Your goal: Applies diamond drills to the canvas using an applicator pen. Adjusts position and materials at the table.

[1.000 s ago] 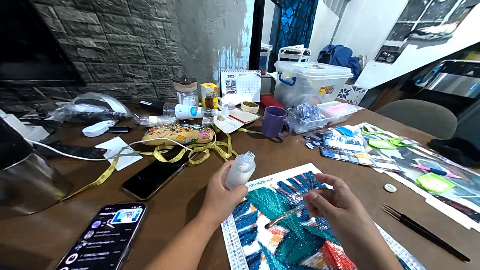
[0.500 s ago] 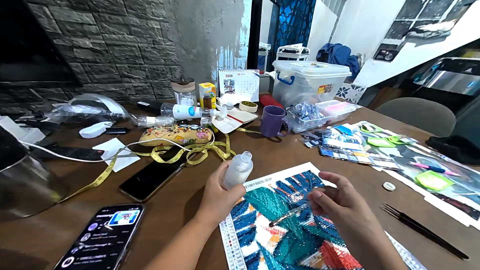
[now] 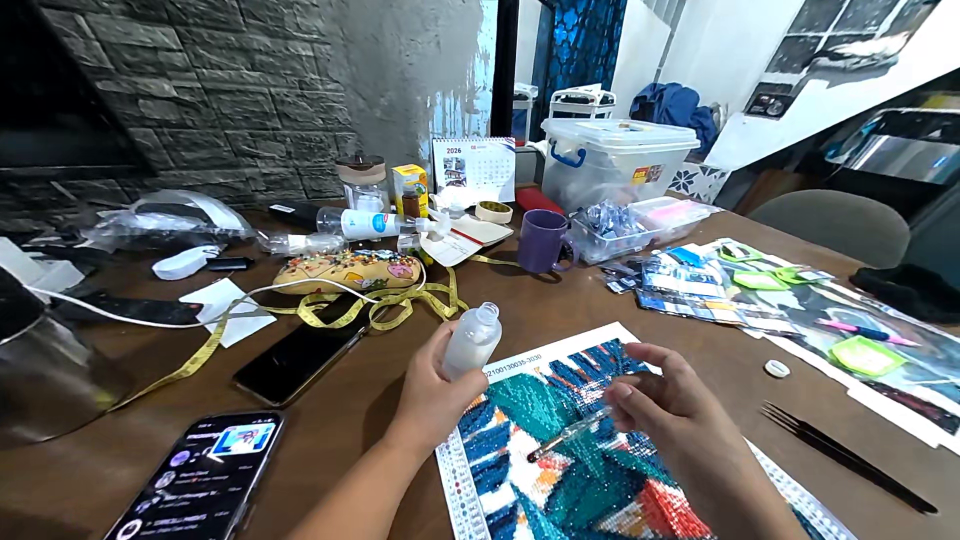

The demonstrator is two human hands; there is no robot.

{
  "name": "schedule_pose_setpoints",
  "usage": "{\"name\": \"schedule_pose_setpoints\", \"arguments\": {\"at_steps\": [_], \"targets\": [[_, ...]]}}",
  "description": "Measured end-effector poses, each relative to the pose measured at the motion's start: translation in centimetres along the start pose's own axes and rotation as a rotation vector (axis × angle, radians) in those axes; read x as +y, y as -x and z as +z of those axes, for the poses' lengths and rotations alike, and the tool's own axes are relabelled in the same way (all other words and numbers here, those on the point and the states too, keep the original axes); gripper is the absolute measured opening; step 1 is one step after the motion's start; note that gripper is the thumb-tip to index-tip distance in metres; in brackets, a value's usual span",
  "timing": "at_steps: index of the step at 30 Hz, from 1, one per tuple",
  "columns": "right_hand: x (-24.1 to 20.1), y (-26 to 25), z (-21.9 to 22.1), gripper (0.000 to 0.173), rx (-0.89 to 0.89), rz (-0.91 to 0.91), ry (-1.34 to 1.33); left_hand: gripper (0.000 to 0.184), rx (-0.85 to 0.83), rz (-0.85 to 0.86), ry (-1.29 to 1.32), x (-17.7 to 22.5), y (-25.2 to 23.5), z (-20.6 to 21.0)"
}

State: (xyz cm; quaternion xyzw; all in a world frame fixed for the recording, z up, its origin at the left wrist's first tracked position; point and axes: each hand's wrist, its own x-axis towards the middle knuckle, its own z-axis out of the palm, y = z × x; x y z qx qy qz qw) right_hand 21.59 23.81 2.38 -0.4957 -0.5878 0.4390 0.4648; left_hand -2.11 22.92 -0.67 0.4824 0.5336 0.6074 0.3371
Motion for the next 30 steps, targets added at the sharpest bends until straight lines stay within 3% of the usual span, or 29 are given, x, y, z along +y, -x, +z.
{"name": "schedule_pose_setpoints", "arguments": {"at_steps": [7,16,24,30], "targets": [[0.0,-0.1,-1.1,0.044,0.083,-0.005,0.001,0.052,-0.003,0.011,0.010,-0.1,0.0,0.0],[-0.4,0.5,0.6,0.038,-0.046,0.015,-0.037,0.053,0.001,0.005,-0.002,-0.1,0.0,0.0],[0.0,0.1,-0.7,0.041,0.066,-0.017,-0.005,0.052,-0.001,0.026,0.028,-0.1,0.0,0.0],[-0.3,0.6,0.3,0.040,-0.041,-0.039,-0.071,0.053,0.002,0.013,0.010,-0.1,-0.1,0.0]]}}
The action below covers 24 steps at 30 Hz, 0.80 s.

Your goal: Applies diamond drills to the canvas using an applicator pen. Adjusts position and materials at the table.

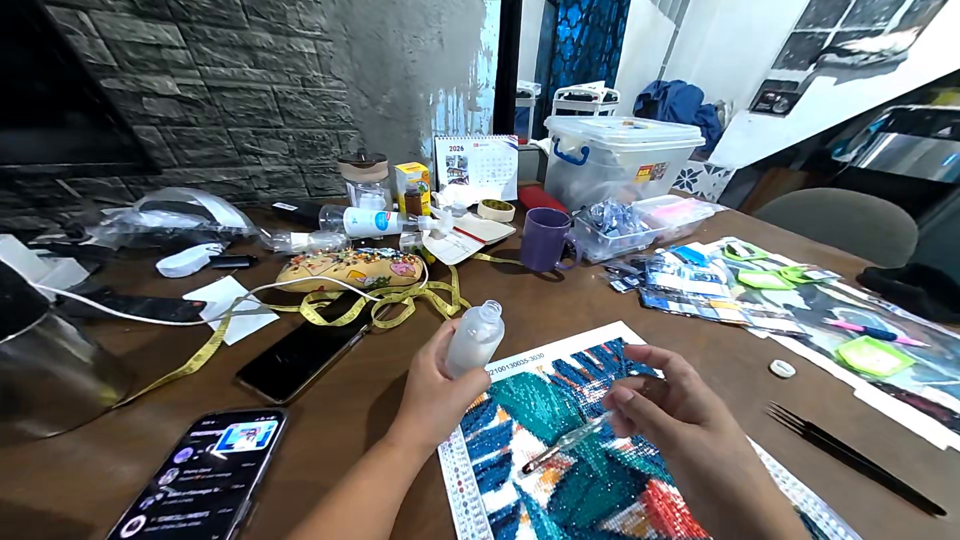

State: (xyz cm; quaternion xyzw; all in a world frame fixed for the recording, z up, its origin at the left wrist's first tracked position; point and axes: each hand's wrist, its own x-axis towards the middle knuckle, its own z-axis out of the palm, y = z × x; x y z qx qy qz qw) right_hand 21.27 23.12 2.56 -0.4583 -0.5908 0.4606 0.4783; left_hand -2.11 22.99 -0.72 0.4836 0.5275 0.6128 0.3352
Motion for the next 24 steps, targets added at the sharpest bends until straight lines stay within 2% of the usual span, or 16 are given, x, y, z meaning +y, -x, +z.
{"name": "schedule_pose_setpoints", "arguments": {"at_steps": [5,12,19,24], "targets": [[0.0,0.0,0.1,0.037,-0.016,0.040,0.028,0.052,0.002,0.003,0.001,0.0,0.1,0.0],[0.2,-0.3,-1.1,0.040,0.099,0.019,0.023,0.052,-0.007,-0.008,-0.003,0.0,0.0,-0.1],[0.0,0.2,0.3,0.039,-0.027,0.016,-0.024,0.052,-0.003,-0.011,0.001,0.0,0.0,0.0],[0.2,0.1,-0.1,0.038,-0.025,0.017,0.021,0.051,-0.004,-0.009,0.003,0.0,-0.1,0.0]]}}
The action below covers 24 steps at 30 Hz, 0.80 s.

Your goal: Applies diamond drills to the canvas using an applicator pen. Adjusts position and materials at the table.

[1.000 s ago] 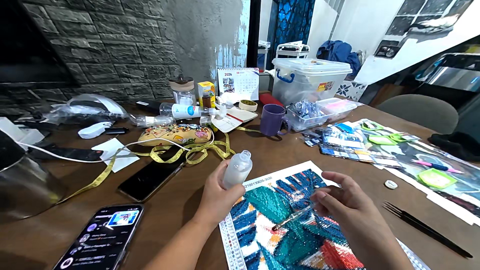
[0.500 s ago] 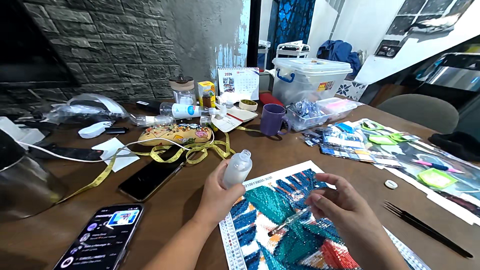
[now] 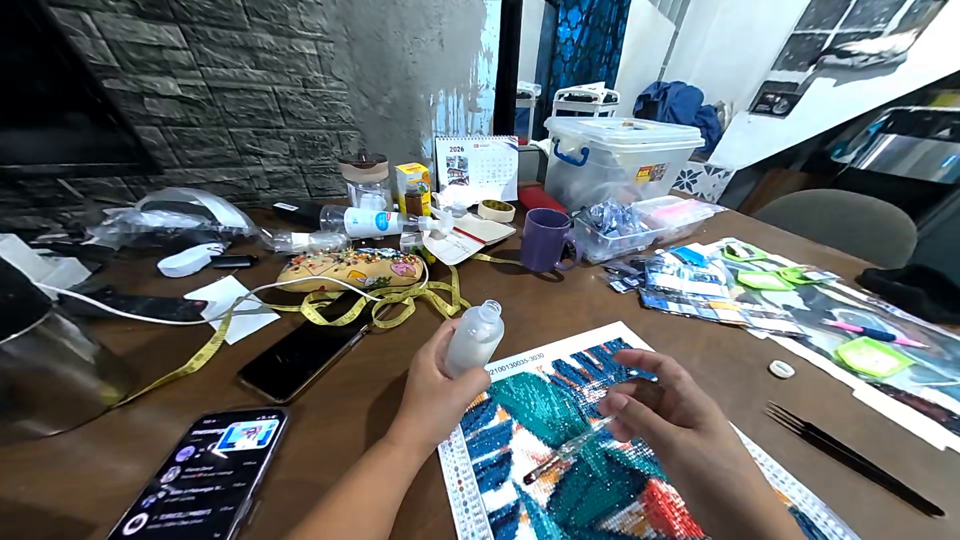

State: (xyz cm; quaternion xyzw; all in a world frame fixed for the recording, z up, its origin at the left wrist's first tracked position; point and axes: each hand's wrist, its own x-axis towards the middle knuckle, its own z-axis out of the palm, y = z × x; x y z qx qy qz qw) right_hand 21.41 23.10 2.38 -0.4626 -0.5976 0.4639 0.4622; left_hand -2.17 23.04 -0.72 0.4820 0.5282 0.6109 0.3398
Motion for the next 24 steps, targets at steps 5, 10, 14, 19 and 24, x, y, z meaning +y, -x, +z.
{"name": "schedule_pose_setpoints", "arguments": {"at_steps": [5,10,14,19,24], "targets": [[0.2,-0.2,-0.6,0.040,0.048,-0.046,-0.013,0.053,0.003,-0.011,0.002,0.1,0.1,0.0],[-0.1,0.2,0.7,0.040,-0.039,-0.066,-0.028,0.051,-0.002,0.001,0.004,0.0,-0.1,-0.1],[-0.1,0.3,1.3,0.040,-0.098,-0.088,0.019,0.049,-0.010,-0.017,0.004,0.3,0.0,-0.1],[0.0,0.2,0.9,0.041,-0.061,-0.078,0.029,0.050,-0.008,-0.015,-0.017,0.3,0.0,-0.1],[-0.1,0.1,0.3,0.040,-0.025,-0.084,0.015,0.050,-0.015,-0.013,-0.018,0.2,0.0,-0.1]]}}
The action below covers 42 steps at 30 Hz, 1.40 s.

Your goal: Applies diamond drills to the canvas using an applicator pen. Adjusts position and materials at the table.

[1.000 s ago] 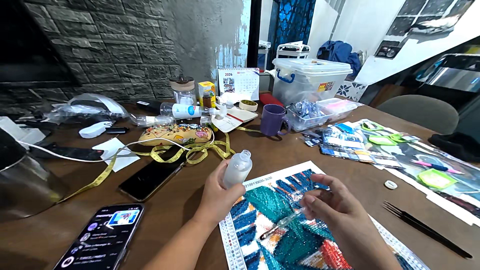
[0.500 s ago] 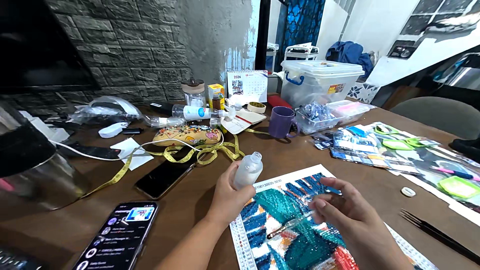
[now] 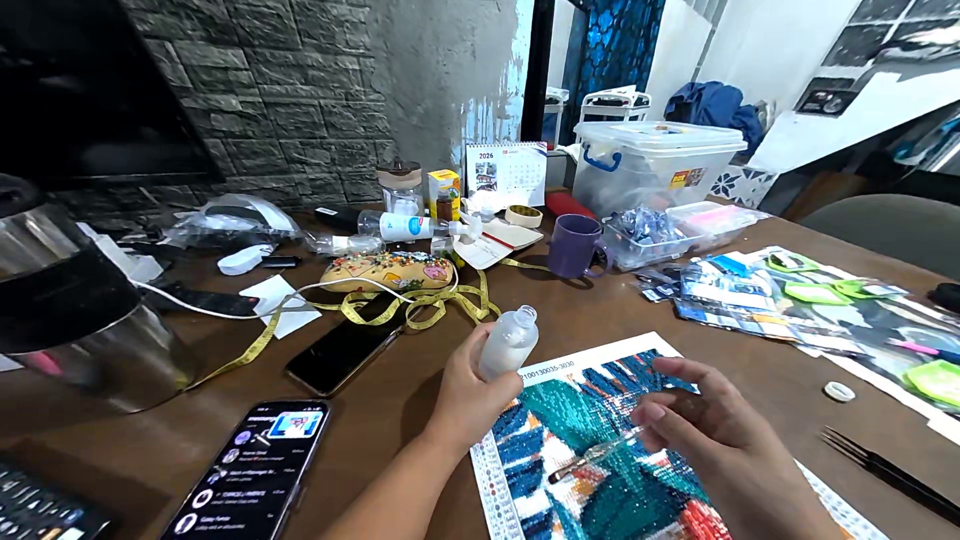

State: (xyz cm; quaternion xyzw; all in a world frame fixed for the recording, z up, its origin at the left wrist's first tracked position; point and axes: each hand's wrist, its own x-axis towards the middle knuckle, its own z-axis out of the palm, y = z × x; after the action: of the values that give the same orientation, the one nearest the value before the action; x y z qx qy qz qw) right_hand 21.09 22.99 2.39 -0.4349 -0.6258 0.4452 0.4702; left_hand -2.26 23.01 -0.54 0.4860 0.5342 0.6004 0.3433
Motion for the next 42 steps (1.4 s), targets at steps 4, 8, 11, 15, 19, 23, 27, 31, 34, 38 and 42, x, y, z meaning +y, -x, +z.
{"name": "schedule_pose_setpoints", "arguments": {"at_steps": [4,8,11,15,19,23,27,31,34,38,42], "targets": [[-0.4,0.2,0.7,0.041,-0.044,0.026,-0.029,0.051,0.007,-0.003,0.009,0.1,0.0,0.0],[-0.2,0.3,0.7,0.040,-0.046,0.012,0.005,0.051,0.001,-0.010,0.018,0.2,0.1,0.1],[-0.2,0.2,0.1,0.040,-0.009,0.015,0.029,0.053,0.000,-0.002,0.030,0.1,0.1,0.0],[-0.3,0.2,-0.1,0.041,-0.002,0.021,-0.033,0.052,0.004,-0.008,0.026,0.2,0.1,0.1],[-0.3,0.3,0.3,0.042,-0.046,0.032,-0.044,0.050,0.008,0.000,0.013,0.0,0.1,0.1],[0.0,0.1,-0.4,0.040,-0.021,0.016,0.007,0.050,0.009,0.006,0.014,0.0,0.0,0.1],[0.3,-0.1,-1.1,0.041,0.017,0.001,-0.041,0.051,0.009,0.000,0.011,0.0,0.1,0.1],[0.0,0.1,-0.6,0.042,-0.023,0.025,-0.073,0.053,0.015,-0.010,0.001,0.0,0.1,0.1],[0.0,0.1,-0.5,0.040,-0.043,0.028,-0.043,0.052,0.015,-0.006,0.002,0.0,0.1,0.0],[0.2,-0.1,-1.3,0.040,0.001,0.024,-0.023,0.052,0.015,-0.001,0.009,-0.1,0.0,0.1],[0.4,-0.2,-1.7,0.040,0.051,0.008,-0.050,0.053,0.021,-0.008,0.008,0.0,0.1,0.1]]}}
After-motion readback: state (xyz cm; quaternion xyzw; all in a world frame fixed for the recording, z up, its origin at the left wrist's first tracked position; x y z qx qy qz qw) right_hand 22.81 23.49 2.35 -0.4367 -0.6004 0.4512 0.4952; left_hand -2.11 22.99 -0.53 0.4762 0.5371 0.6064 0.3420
